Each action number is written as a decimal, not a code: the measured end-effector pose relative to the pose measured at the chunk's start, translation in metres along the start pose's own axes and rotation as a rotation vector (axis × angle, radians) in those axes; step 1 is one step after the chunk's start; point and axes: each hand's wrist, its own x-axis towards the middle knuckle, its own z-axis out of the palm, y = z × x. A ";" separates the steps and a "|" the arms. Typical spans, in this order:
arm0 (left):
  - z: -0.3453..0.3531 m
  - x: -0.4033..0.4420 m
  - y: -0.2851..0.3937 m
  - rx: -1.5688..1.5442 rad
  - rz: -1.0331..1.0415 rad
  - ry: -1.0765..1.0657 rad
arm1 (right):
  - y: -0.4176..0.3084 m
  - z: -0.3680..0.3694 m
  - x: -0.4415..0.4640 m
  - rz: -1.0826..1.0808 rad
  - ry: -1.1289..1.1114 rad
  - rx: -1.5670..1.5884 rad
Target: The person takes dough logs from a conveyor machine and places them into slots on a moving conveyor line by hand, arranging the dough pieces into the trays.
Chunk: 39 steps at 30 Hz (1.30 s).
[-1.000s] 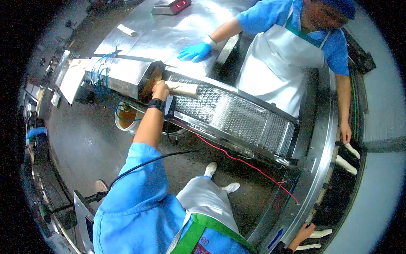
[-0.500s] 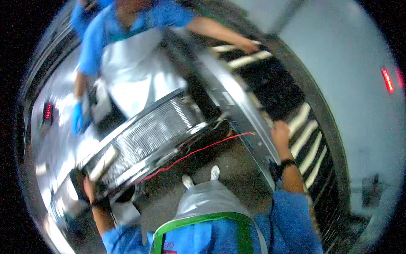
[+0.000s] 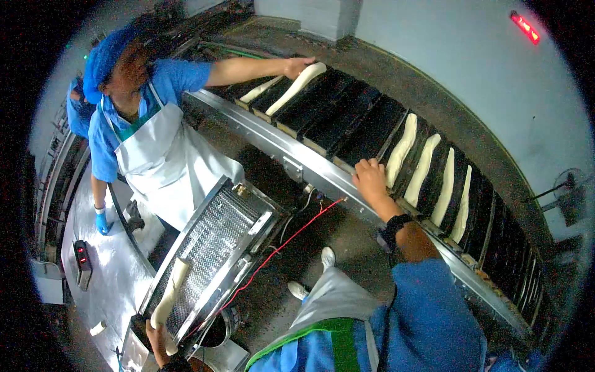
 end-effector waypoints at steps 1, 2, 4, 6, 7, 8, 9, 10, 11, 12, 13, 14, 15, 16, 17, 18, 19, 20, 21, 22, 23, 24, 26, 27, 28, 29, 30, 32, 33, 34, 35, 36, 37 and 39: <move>0.007 -0.005 0.058 -0.093 -0.153 -0.097 | 0.001 0.001 0.002 -0.047 0.026 -0.003; 0.008 -0.001 0.088 -0.014 -0.131 -0.209 | 0.003 0.002 0.004 -0.092 0.056 -0.004; 0.033 -0.022 0.174 -0.337 -0.113 -0.146 | 0.009 0.004 0.012 -0.097 0.062 0.030; 0.057 -0.022 0.212 -0.528 -0.117 -0.069 | 0.013 0.012 0.009 -0.146 0.091 0.099; 0.073 -0.029 0.250 -0.575 -0.090 -0.062 | 0.014 0.011 0.009 -0.136 0.078 0.128; 0.091 -0.031 0.290 -0.630 -0.058 -0.052 | 0.014 0.011 0.009 -0.133 0.063 0.140; 0.107 -0.025 0.320 -0.661 -0.019 -0.150 | 0.017 0.012 0.009 -0.130 0.040 0.167; 0.124 -0.018 0.346 -0.695 0.016 -0.246 | 0.019 0.013 0.009 -0.132 0.017 0.192; 0.142 -0.012 0.372 -0.743 0.006 -0.273 | 0.020 0.015 0.008 -0.138 0.028 0.172; 0.162 -0.007 0.399 -0.792 -0.003 -0.292 | 0.021 0.018 0.007 -0.145 0.030 0.185; 0.185 -0.003 0.426 -0.860 0.024 -0.266 | 0.022 0.020 0.007 -0.138 0.015 0.194; 0.210 -0.001 0.453 -0.930 0.051 -0.240 | 0.023 0.021 0.009 -0.134 0.000 0.200; 0.230 -0.001 0.484 -0.931 0.081 -0.288 | 0.022 0.012 0.011 -0.139 -0.018 0.214; 0.250 -0.001 0.514 -0.933 0.112 -0.338 | 0.023 0.016 0.012 -0.131 -0.015 0.254; 0.273 0.002 0.537 -1.031 0.080 -0.385 | 0.024 0.013 0.012 -0.150 -0.020 0.241; 0.297 0.008 0.554 -1.085 0.150 -0.482 | 0.025 0.010 0.012 -0.170 -0.028 0.228; 0.318 0.016 0.565 -1.164 0.169 -0.765 | 0.025 0.008 0.013 -0.184 -0.024 0.231; 0.344 0.011 0.587 -1.132 0.146 -0.755 | 0.026 0.007 0.013 -0.178 -0.016 0.259; 0.368 0.006 0.601 -1.092 0.239 -0.789 | 0.025 0.006 0.014 -0.175 -0.009 0.290; 0.392 0.003 0.611 -1.047 0.329 -0.823 | 0.026 0.004 0.016 -0.150 -0.157 0.304; 0.416 0.002 0.615 -1.025 0.337 -0.883 | 0.027 0.008 0.015 -0.170 -0.096 0.277; 0.442 0.003 0.613 -1.002 0.342 -0.943 | 0.028 0.012 0.015 -0.189 -0.038 0.251; 0.512 0.023 0.586 -0.663 0.414 -0.887 | 0.028 0.005 0.019 -0.196 -0.086 0.270; 0.547 0.037 0.559 -0.355 0.639 -0.834 | 0.029 0.003 0.020 -0.179 -0.126 0.284; 0.577 0.044 0.539 -0.042 0.851 -0.777 | 0.030 0.005 0.021 -0.173 -0.138 0.283; 0.589 0.044 0.525 0.127 0.887 -0.677 | 0.030 0.007 0.023 -0.189 -0.096 0.267; 0.594 0.040 0.512 0.291 0.929 -0.586 | 0.031 0.008 0.022 -0.190 -0.057 0.246; 0.569 0.015 0.525 0.527 1.032 -0.522 | 0.031 0.009 0.021 -0.159 -0.099 0.303; 0.564 0.009 0.528 0.603 1.104 -0.446 | 0.029 0.011 0.020 -0.139 -0.088 0.303; 0.563 0.004 0.531 0.680 1.170 -0.354 | 0.030 0.012 0.020 -0.130 -0.072 0.308; 0.569 0.002 0.532 0.678 1.176 -0.360 | 0.033 0.013 0.021 -0.122 -0.073 0.306; 0.574 0.001 0.532 0.648 1.162 -0.453 | 0.033 0.014 0.022 -0.128 -0.096 0.327; 0.579 0.001 0.532 0.618 1.149 -0.548 | 0.033 0.014 0.022 -0.131 -0.118 0.348; 0.592 0.000 0.537 0.594 1.122 -0.600 | 0.032 0.012 0.024 -0.128 -0.124 0.336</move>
